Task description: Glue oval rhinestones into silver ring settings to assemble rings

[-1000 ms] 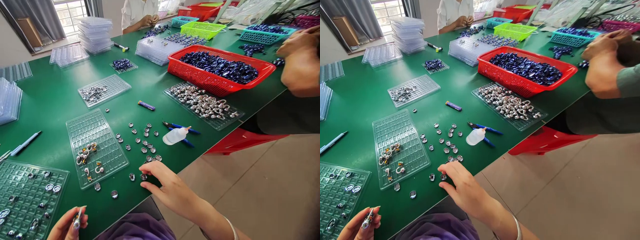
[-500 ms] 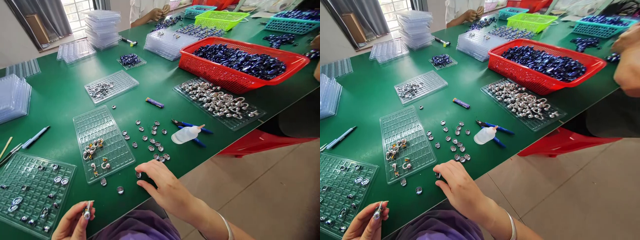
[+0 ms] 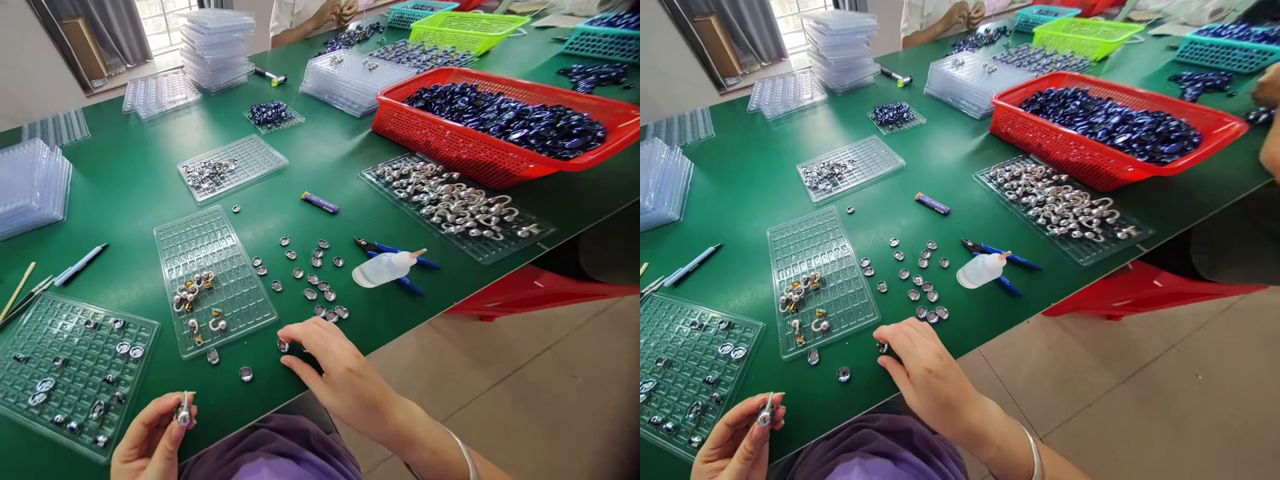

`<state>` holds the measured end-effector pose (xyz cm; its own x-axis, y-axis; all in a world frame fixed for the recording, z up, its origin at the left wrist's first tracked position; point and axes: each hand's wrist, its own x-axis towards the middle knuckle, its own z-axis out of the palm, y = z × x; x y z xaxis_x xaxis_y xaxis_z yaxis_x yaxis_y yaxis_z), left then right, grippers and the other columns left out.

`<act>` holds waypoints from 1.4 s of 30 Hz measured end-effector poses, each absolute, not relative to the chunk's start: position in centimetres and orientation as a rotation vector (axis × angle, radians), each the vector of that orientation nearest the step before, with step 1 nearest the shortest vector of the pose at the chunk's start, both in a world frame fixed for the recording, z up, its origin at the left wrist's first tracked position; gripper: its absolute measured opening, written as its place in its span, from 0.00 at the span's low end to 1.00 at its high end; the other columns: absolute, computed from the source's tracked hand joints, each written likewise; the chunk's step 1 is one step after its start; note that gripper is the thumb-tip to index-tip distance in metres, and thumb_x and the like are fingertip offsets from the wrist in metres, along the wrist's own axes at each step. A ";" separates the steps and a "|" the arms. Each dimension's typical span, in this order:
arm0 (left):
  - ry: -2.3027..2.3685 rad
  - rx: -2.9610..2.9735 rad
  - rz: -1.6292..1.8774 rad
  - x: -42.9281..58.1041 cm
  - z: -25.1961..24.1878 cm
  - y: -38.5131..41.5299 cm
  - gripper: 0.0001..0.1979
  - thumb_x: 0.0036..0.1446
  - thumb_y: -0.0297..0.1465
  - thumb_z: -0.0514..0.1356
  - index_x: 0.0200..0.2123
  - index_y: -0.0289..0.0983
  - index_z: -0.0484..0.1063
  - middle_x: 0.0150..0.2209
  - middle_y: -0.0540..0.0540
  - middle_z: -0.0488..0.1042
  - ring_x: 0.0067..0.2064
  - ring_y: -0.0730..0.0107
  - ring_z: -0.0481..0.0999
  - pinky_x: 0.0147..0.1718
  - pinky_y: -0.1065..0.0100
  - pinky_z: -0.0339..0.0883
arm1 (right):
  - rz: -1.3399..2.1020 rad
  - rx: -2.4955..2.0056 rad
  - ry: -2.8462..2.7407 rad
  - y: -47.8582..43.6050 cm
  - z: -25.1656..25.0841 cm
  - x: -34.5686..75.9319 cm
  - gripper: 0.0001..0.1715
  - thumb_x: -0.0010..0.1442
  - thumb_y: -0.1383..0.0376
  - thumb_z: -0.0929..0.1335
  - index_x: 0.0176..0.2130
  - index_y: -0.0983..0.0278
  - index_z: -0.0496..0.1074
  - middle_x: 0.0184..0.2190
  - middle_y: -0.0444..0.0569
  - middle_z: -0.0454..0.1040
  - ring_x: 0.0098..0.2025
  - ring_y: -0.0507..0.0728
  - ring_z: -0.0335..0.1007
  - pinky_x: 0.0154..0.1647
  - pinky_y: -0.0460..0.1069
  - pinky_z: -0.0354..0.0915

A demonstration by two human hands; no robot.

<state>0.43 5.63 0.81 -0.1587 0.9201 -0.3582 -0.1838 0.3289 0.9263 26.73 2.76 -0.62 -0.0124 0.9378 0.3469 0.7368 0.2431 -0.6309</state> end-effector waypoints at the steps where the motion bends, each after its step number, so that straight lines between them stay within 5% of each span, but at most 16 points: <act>1: 1.379 0.741 1.148 0.5 0.9 5.6 0.17 0.28 0.35 0.79 0.26 0.37 0.83 0.28 0.42 0.85 0.27 0.63 0.84 0.29 0.75 0.80 | 0.353 -1.536 -1.792 2.7 -0.6 26.7 0.13 0.62 0.75 0.64 0.45 0.61 0.65 0.36 0.48 0.76 0.37 0.57 0.72 0.39 0.53 0.69; 25: 1.272 0.899 1.107 0.4 0.7 4.6 0.12 0.42 0.34 0.75 0.31 0.38 0.83 0.32 0.41 0.85 0.32 0.60 0.84 0.33 0.67 0.81 | 0.556 -1.300 -1.886 2.8 -1.3 21.9 0.13 0.64 0.77 0.61 0.43 0.62 0.65 0.32 0.46 0.74 0.32 0.55 0.66 0.33 0.51 0.66; 42: 1.234 0.893 1.100 0.5 0.5 4.0 0.09 0.46 0.30 0.73 0.33 0.39 0.82 0.34 0.43 0.85 0.34 0.64 0.84 0.35 0.71 0.79 | 0.516 -1.287 -1.797 2.2 -1.4 21.6 0.10 0.65 0.73 0.61 0.44 0.61 0.66 0.34 0.47 0.77 0.33 0.55 0.75 0.34 0.49 0.72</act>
<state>0.45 3.99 0.54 -0.0092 0.9647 -0.2631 -0.1512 0.2588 0.9540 21.61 2.25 -1.44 -0.1147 0.9118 0.3942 0.5640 0.3864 -0.7298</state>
